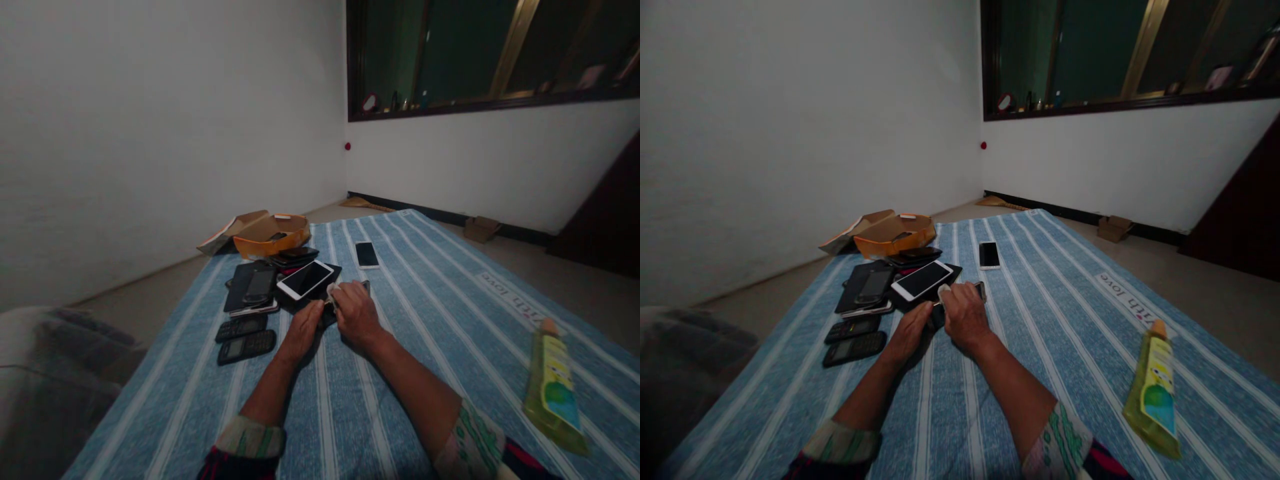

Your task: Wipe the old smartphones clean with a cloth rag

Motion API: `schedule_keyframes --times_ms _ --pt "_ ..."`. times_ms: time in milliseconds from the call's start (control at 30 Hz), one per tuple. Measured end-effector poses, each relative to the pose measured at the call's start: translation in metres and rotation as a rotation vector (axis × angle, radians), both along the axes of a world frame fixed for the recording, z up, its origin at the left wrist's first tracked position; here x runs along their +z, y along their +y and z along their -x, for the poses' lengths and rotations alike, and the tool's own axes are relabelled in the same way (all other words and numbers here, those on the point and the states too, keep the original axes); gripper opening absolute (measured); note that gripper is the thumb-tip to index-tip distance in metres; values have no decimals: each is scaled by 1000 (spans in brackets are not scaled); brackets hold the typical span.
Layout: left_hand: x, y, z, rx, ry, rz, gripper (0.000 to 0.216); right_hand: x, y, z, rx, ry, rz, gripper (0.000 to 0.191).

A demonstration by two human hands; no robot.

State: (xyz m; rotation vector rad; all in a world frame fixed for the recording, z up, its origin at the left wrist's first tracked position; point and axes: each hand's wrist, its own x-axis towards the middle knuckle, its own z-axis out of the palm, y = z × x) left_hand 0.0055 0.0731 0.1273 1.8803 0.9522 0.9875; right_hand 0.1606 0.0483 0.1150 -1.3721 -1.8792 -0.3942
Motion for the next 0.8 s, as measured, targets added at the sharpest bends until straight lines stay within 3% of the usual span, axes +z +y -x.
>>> schedule_keyframes --times_ms 300,600,800 --pt "0 1 1 -8 19 1 46 -4 6 -35 -166 54 -48 30" --pt "-3 1 1 -43 -2 22 42 -1 -5 8 62 -8 -8 27" --pt "-2 1 1 -38 17 53 36 0 -6 11 143 38 -12 23"
